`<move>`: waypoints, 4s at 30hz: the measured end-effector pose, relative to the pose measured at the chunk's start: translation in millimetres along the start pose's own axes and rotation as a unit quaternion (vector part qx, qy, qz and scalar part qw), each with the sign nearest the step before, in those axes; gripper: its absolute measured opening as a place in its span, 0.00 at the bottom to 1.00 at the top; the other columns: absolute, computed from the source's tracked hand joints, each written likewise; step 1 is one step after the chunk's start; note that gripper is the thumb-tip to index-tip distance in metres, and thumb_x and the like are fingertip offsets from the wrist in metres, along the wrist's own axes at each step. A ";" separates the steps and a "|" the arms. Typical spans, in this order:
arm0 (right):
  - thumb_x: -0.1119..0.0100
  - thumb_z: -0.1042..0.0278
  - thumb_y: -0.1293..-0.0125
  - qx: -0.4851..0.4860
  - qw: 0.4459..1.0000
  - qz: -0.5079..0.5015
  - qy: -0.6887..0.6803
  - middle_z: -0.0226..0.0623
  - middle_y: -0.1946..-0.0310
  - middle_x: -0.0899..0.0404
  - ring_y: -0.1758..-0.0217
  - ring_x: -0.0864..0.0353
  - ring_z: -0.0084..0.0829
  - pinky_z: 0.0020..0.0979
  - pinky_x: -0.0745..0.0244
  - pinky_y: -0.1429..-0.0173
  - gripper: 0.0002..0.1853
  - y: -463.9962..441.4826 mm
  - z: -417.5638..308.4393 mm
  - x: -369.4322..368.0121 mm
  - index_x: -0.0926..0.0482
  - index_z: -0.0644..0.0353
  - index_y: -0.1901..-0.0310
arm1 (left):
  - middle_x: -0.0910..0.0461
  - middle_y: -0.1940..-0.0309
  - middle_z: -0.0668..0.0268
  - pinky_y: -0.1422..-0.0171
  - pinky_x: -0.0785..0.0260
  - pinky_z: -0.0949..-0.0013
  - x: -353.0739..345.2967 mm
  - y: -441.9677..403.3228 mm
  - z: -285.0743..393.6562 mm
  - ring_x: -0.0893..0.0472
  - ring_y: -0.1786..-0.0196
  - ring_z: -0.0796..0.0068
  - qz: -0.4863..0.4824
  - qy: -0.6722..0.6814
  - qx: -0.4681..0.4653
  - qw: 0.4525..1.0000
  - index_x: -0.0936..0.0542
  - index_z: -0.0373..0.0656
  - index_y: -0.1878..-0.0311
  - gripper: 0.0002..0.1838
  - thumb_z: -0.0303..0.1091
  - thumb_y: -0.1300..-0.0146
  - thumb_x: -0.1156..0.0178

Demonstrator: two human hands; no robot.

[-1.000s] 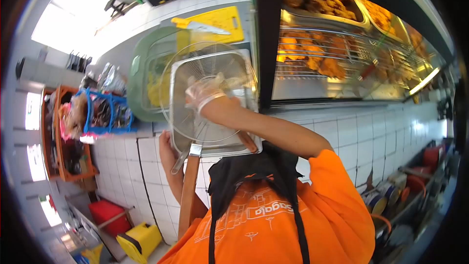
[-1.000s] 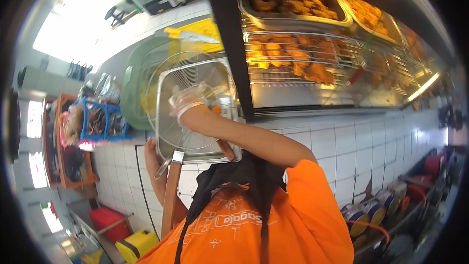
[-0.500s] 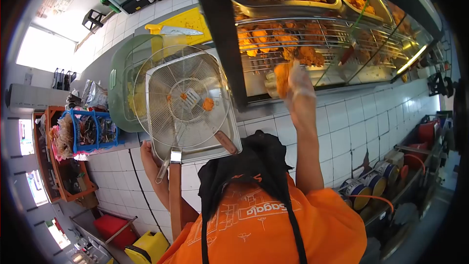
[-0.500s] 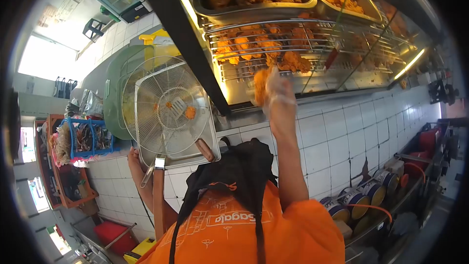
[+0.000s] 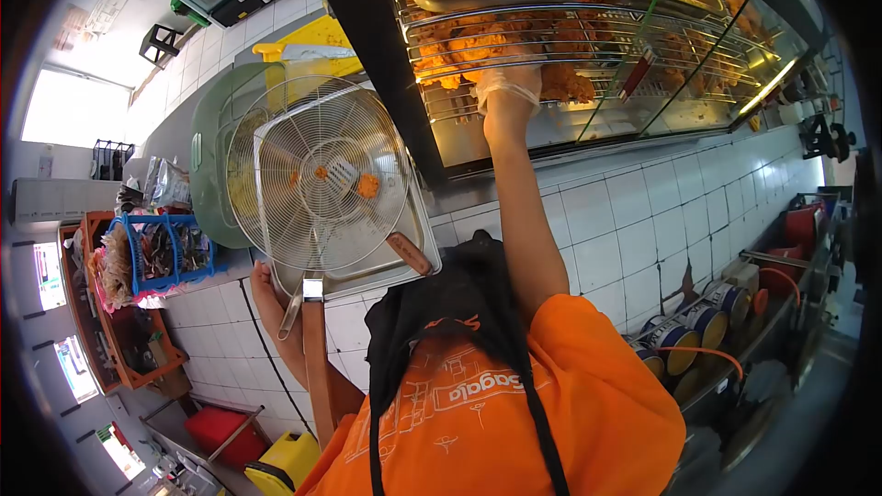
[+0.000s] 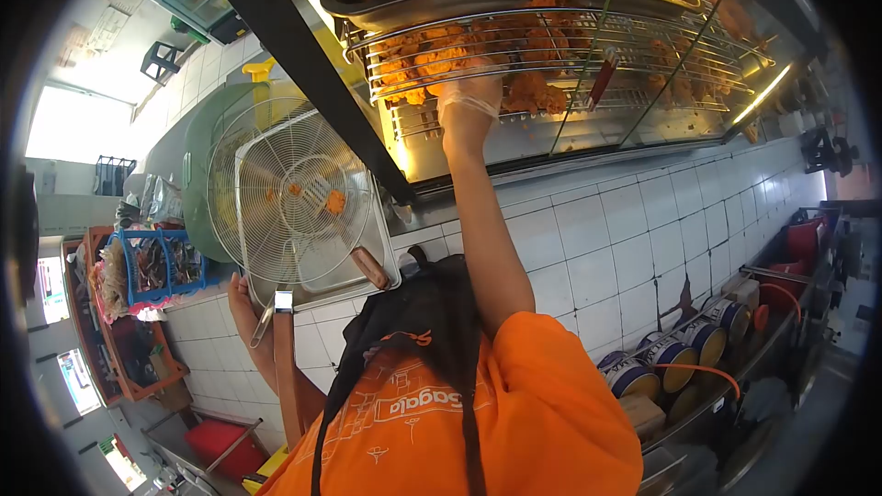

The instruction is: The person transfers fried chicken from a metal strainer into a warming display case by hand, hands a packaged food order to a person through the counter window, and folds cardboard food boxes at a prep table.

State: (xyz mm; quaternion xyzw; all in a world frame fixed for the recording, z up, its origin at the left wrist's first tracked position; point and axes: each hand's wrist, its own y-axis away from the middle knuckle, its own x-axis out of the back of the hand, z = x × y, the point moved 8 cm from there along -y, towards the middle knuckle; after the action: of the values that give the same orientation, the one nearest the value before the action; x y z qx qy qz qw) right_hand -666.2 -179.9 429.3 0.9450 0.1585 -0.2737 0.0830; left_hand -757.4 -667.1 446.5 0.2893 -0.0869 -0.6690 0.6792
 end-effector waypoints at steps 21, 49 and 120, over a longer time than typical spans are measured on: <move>0.40 0.75 0.42 0.288 0.451 -0.565 0.628 0.46 0.67 0.17 0.63 0.15 0.45 0.40 0.20 0.57 0.11 208.4 76.5 -145.9 0.17 0.64 0.57 | 0.18 0.66 0.67 0.52 0.26 0.71 10.9 -4.8 -1.4 0.19 0.63 0.76 0.009 0.030 0.002 0.999 0.25 0.43 0.61 0.16 0.47 0.26 0.49; 0.38 0.59 0.37 0.142 0.809 -0.155 0.550 0.45 0.68 0.18 0.61 0.19 0.46 0.38 0.25 0.53 0.12 31.3 -64.8 -21.6 0.18 0.61 0.65 | 0.18 0.60 0.60 0.50 0.23 0.65 14.8 -14.2 -1.5 0.17 0.58 0.68 -0.013 -0.016 -0.011 1.000 0.25 0.41 0.58 0.18 0.49 0.28 0.49; 0.38 0.68 0.35 -0.017 0.932 -0.266 0.247 0.42 0.60 0.20 0.59 0.20 0.34 0.34 0.24 0.49 0.17 331.5 -148.2 231.0 0.24 0.64 0.46 | 0.22 0.51 0.44 0.43 0.30 0.53 -20.5 269.6 -89.9 0.21 0.49 0.51 -0.084 -0.663 -0.534 0.518 0.30 0.27 0.38 0.37 0.56 0.31 0.44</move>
State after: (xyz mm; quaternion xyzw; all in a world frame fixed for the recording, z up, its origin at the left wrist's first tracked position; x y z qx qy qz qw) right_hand -294.3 -395.4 451.0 0.9043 0.4245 -0.0412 -0.0182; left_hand -482.4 -639.4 515.8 -0.6494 -0.1141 -0.6413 0.3924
